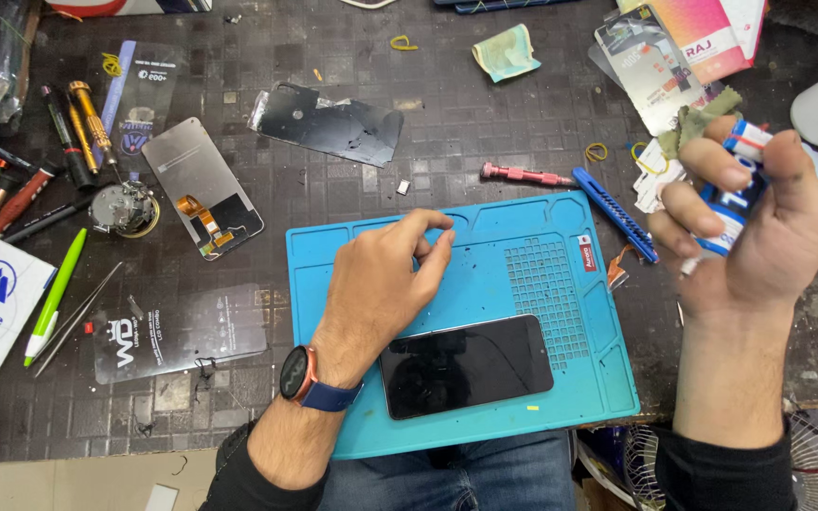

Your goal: The person applies adhesive from a T-70 tube along the edges of a disassembled smartphone frame and a separate back cover. They then use a utility knife to trim excess adhesive from the back cover.

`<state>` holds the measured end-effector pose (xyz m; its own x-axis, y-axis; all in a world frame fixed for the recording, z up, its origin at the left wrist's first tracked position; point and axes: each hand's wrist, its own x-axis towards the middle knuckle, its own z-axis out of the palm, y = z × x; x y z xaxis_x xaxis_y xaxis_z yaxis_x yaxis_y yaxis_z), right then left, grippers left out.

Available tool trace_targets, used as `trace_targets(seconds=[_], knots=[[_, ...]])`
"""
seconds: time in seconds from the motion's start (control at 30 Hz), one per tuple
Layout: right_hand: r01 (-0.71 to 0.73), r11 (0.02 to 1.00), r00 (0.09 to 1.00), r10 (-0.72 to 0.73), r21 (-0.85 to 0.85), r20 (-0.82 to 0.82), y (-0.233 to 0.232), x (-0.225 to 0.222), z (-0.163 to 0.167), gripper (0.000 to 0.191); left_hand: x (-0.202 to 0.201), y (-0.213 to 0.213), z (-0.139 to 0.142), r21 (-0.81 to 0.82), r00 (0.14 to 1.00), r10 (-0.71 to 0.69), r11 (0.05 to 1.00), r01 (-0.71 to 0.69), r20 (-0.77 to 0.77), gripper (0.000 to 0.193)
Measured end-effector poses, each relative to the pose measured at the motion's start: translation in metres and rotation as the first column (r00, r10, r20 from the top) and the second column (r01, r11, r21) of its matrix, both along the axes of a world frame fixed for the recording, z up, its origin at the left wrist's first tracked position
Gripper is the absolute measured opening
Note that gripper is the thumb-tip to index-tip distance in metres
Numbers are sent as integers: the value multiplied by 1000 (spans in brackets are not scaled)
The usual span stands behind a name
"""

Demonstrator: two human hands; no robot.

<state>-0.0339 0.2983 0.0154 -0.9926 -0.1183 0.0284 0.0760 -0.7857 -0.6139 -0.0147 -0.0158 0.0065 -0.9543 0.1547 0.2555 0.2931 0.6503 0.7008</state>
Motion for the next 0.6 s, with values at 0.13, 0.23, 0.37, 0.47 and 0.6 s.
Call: trace_targets(seconds=[0.13, 0.23, 0.37, 0.47, 0.6], knots=[[-81, 970, 979, 120, 228, -162, 0, 25, 1, 36, 3, 1, 8, 40, 999, -25, 999, 24, 26, 14], [4, 618, 946, 252, 786, -204, -12, 57, 9, 48, 2, 4, 12, 71, 999, -49, 996, 49, 5, 12], [26, -132, 835, 547, 991, 51, -39, 63, 21, 72, 4, 6, 13, 93, 998, -56, 994, 56, 1, 13], [75, -322, 788, 599, 944, 142, -60, 59, 31, 78, 7, 8, 13, 116, 997, -69, 991, 74, -42, 13], [19, -475, 770, 569, 880, 291, -78, 55, 50, 81, 9, 5, 18, 166, 995, -79, 982, 88, -57, 15]])
